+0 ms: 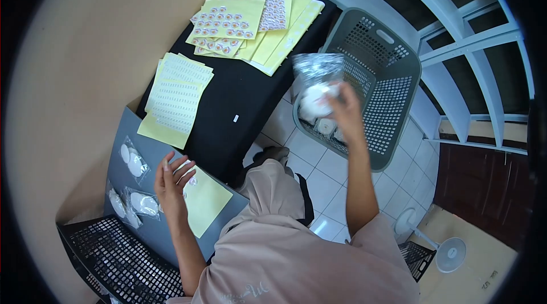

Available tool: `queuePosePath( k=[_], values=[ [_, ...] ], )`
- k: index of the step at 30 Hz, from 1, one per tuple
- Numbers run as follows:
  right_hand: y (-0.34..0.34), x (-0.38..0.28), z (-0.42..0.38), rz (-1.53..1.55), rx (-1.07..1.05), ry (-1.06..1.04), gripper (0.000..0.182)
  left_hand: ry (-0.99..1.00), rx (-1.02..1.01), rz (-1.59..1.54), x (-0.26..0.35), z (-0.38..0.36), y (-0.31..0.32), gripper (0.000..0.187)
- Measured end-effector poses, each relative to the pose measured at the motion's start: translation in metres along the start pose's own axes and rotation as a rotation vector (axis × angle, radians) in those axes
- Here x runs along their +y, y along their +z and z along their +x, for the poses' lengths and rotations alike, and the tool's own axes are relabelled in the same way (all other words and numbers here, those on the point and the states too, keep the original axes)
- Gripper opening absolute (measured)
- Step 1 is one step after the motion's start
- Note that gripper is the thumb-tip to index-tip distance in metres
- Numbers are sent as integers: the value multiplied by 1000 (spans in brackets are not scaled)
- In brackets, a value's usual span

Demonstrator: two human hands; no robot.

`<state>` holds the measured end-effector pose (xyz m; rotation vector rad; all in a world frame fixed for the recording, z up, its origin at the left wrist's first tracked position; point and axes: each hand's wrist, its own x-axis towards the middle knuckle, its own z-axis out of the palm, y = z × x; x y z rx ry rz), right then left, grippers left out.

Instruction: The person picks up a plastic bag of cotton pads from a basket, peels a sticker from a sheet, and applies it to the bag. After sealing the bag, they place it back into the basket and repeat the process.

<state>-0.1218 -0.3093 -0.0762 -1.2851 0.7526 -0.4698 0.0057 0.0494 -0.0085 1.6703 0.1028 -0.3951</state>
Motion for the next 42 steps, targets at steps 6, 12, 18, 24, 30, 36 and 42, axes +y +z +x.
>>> queuePosePath(
  k=[6, 12, 18, 24, 30, 36, 42],
  values=[
    [-151, 107, 103, -542, 244, 218, 49, -47, 41, 72, -11, -1, -17, 37],
    [-186, 191, 170, -1061, 299, 152, 41, -2, -166, 338, -23, -5, 12, 28],
    [-194, 239, 235, -1131, 74, 70, 39, 172, -531, 524, -64, -37, 39, 21],
    [-183, 262, 283, -1149, -114, -17, 38, 156, -465, 733, -73, -42, 52, 7],
    [-157, 272, 309, -1346, -348, 127, 37, 311, -377, 719, -94, -43, 46, 6],
    [-178, 384, 346, -1118, -316, -48, 49, 260, -322, 680, -93, -43, 52, 9],
    [-177, 388, 329, -814, -95, 22, 51, 223, -289, 695, -93, -42, 51, 11]
  ],
)
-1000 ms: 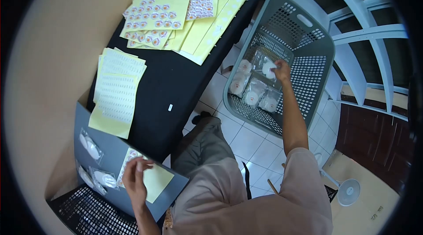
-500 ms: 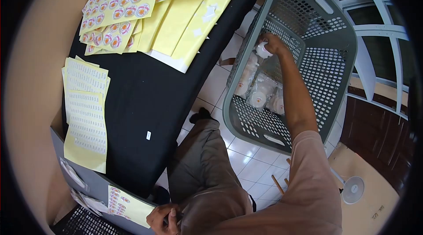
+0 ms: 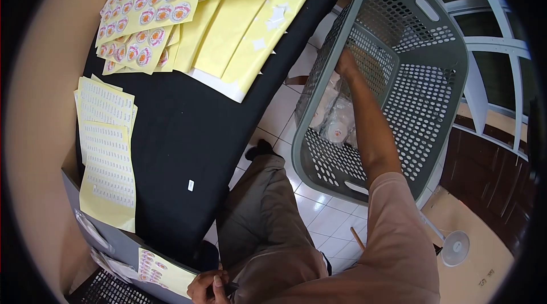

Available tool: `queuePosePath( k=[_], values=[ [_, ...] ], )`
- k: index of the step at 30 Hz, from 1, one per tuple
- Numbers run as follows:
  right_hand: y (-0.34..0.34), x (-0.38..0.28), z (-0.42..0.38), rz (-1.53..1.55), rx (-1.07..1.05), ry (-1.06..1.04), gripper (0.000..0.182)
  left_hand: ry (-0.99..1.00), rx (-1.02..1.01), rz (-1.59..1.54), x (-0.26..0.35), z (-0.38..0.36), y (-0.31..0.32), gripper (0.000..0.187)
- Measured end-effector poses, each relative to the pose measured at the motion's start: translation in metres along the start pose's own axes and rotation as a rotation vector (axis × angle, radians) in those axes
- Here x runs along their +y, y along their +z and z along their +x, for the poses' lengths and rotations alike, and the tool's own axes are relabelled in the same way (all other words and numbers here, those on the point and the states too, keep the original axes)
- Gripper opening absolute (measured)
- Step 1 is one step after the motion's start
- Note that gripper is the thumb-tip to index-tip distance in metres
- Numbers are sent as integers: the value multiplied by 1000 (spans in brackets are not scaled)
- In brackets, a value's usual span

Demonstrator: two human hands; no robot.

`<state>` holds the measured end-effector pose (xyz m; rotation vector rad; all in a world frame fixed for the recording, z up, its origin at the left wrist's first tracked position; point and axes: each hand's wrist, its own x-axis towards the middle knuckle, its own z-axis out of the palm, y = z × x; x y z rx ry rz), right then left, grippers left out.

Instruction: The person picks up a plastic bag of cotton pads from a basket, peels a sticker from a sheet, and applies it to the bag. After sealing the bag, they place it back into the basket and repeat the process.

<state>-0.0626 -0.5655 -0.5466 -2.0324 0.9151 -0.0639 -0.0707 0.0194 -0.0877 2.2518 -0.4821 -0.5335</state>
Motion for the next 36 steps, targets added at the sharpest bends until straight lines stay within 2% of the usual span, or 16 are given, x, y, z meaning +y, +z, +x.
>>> queuePosePath(
  k=[1, 3, 4, 6, 7, 9, 12, 15, 18, 22, 25, 27, 31, 33, 36],
  values=[
    [-9, -24, -15, 0, -1, -3, 51, -1, 3, -1, 0, 0, 0, 10],
    [-27, -72, -41, -460, -85, 175, 53, 1, 8, 7, 4, 3, -1, 11],
    [-18, -21, -30, -462, -86, 175, 53, 2, 10, 13, 6, 4, -1, 11],
    [11, 68, 10, 344, -114, 5, 53, -14, 14, -2, 7, 4, 1, 11],
    [2, 46, -1, 343, -114, 5, 53, -28, 16, -13, 7, 4, 0, 11],
    [-23, -27, -34, -84, -80, 43, 49, -30, 20, -14, 6, 3, 0, 11],
    [-17, -10, -36, -109, -80, 27, 43, -38, 28, -21, 8, 5, 1, 12],
    [-22, -51, -62, -198, -134, 95, 39, -41, 30, -15, 7, 3, -1, 12],
    [-16, -47, -64, -282, -49, 86, 34, -62, 33, -25, 13, 8, 1, 12],
    [-15, -58, -71, -295, -63, 101, 32, -102, 52, -40, 16, 9, 2, 14],
    [-18, -87, -80, -346, -163, 153, 32, -161, 60, -60, 22, 10, 3, 14],
    [-20, -96, -79, -350, -203, 299, 37, -158, 61, -52, 26, 13, 2, 15],
    [-14, -74, -78, -297, -58, 210, 44, -208, 27, -19, 32, 16, -3, 17],
    [-15, -63, -79, -421, 95, 116, 49, -211, 28, -27, 32, 15, -4, 17],
    [-22, -53, -88, -370, 14, 113, 49, -203, 27, -17, 26, 12, 1, 12]
  ],
)
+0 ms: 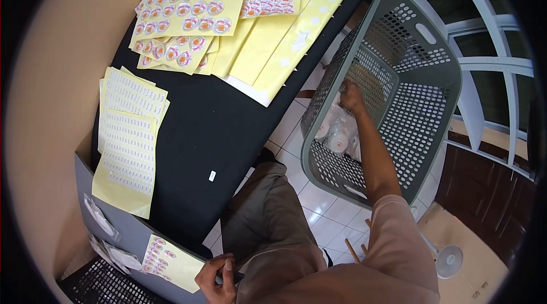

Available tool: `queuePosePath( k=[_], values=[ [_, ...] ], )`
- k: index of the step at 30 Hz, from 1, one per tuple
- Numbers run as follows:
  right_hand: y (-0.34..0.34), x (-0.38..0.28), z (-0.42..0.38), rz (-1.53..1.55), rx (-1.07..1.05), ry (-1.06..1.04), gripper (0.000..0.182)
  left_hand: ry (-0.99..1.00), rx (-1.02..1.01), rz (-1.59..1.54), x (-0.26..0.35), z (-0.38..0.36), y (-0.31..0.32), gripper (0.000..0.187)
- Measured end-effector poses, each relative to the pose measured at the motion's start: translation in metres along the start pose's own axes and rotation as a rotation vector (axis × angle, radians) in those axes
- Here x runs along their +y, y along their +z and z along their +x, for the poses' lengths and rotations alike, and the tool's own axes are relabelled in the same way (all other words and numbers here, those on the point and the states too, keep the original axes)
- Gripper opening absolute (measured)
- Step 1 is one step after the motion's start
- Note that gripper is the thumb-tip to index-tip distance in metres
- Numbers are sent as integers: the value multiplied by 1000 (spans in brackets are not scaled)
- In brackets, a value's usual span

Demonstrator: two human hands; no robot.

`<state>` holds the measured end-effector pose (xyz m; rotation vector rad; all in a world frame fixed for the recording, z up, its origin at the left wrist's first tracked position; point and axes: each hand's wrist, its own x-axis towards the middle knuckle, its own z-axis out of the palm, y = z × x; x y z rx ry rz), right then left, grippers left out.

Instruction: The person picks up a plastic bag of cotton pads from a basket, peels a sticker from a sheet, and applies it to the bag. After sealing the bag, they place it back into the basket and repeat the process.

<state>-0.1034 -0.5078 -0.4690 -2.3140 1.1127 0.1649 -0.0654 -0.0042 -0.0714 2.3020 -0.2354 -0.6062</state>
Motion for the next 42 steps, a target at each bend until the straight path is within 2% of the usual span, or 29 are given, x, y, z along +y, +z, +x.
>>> queuePosePath(
  k=[4, 7, 8, 9, 10, 12, 13, 14, 16, 18, 20, 22, 24, 26, 28, 30, 31, 32, 33, 34, 36, 37, 39, 40, 42],
  values=[
    [-10, -9, -21, 4, -92, 58, 46, -18, -10, 7, 1, -1, 1, 7],
    [-6, 7, -22, -46, -22, -63, 42, -78, -89, -48, -1, -1, -9, 7],
    [-5, 8, -25, -24, 11, -143, 41, -51, -122, -27, -1, 0, -12, 10],
    [-27, -18, -38, -27, 19, -163, 40, -18, -133, -53, 2, 0, -14, 11],
    [-27, -17, -37, -10, 128, -183, 38, 18, -138, -79, 6, 1, -15, 12],
    [-51, -25, -42, 281, 151, -60, 30, 47, -190, -145, 9, -1, -19, 13],
    [-72, -44, -53, 212, 278, -88, 22, 29, -219, -203, 10, -4, -20, 13],
    [-86, -53, -60, 224, 411, -214, 14, 19, -168, -203, 15, -6, -24, 13],
    [-121, -88, -85, 741, 338, 49, 10, 38, -323, -377, 26, -10, -33, 15],
    [-149, -140, -119, 961, 345, -20, 10, 105, -289, -412, 32, -14, -43, 16],
    [-167, -197, -152, 931, 307, -15, 15, 167, -285, -482, 41, -11, -59, 14],
    [-164, -243, -178, 900, 226, -76, 14, 181, -194, -468, 47, -7, -82, 13],
    [-153, -284, -190, 873, 169, -142, 14, 250, 0, -424, 49, -4, -106, 13],
    [-128, -309, -201, 890, 90, -261, 17, 159, 99, -378, 41, -6, -133, 14],
    [-112, -347, -218, 812, 78, -435, 19, 150, 306, -328, 29, -13, -158, 16],
    [-103, -378, -237, 534, 65, -442, 19, 85, 447, -375, -3, -19, -185, 19],
    [-93, -391, -247, 565, 97, -482, 19, 54, 535, -419, -18, -18, -198, 20],
    [-76, -391, -244, 535, 190, -645, 16, 4, 618, -426, -26, -15, -211, 22],
    [-60, -387, -241, 464, 238, -731, 15, -57, 667, -269, -40, -12, -221, 22],
    [-50, -384, -238, 393, 292, -813, 13, -60, 682, -272, -54, -4, -223, 22],
    [-47, -387, -243, 321, 334, -851, 13, -139, 665, -161, -85, 17, -216, 37],
    [-46, -387, -247, 244, 376, -872, 13, -137, 672, -162, -101, 25, -205, 37],
    [-46, -385, -249, 209, 401, -868, 15, -114, 687, 253, -122, 45, -181, 48],
    [-46, -388, -249, 181, 428, -859, 16, -104, 697, 256, -118, 51, -175, 48],
    [-47, -389, -250, 186, 440, -862, 16, -391, 617, 532, -108, 59, -163, 63]
  ],
)
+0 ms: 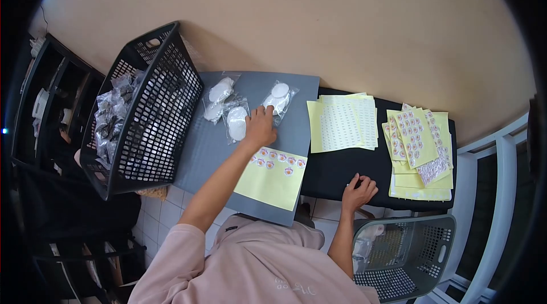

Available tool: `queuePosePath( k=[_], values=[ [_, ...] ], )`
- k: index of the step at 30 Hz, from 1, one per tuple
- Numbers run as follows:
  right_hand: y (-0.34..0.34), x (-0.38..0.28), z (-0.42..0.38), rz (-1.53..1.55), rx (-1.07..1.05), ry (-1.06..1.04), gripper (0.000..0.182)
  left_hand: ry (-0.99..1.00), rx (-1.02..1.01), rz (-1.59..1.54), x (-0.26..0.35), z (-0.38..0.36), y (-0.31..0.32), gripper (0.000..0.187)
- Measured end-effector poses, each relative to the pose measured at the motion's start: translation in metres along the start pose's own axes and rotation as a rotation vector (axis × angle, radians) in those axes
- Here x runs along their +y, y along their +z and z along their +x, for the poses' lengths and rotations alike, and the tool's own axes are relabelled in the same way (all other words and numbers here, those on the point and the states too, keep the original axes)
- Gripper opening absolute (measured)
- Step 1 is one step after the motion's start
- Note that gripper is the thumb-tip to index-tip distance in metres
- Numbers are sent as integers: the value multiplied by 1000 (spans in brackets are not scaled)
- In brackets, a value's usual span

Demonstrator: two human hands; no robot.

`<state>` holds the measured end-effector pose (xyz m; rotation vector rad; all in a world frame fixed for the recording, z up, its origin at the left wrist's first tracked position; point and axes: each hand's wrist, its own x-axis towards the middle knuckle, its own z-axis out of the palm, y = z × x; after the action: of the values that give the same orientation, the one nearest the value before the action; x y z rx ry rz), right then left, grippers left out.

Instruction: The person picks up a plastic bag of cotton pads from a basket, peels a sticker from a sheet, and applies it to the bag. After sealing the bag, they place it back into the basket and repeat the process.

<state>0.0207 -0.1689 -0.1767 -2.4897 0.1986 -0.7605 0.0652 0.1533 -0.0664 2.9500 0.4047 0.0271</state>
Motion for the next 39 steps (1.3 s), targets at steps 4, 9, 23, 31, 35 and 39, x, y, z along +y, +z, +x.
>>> queuePosePath(
  k=[4, 9, 23, 31, 35, 39],
  values=[
    [0, 2, 0, 5, 5, 0, 17, 141, 180, 38, -8, 6, 20, 62],
    [1, 5, -1, 19, -5, -1, 15, 330, 139, -110, -42, 20, 41, 47],
    [-5, 9, 12, 75, -166, 137, 15, 217, 339, -87, 1, 3, 35, 43],
    [-34, -20, 45, 364, -232, 278, 11, 386, 534, -590, -1, 15, -37, 10],
    [-58, -85, 69, 910, -462, 528, 18, 260, 294, -1150, 5, 11, -98, 15],
    [-86, -155, 80, 1527, -758, 511, 47, 258, 47, -1464, 11, -5, -128, 16]
  ],
)
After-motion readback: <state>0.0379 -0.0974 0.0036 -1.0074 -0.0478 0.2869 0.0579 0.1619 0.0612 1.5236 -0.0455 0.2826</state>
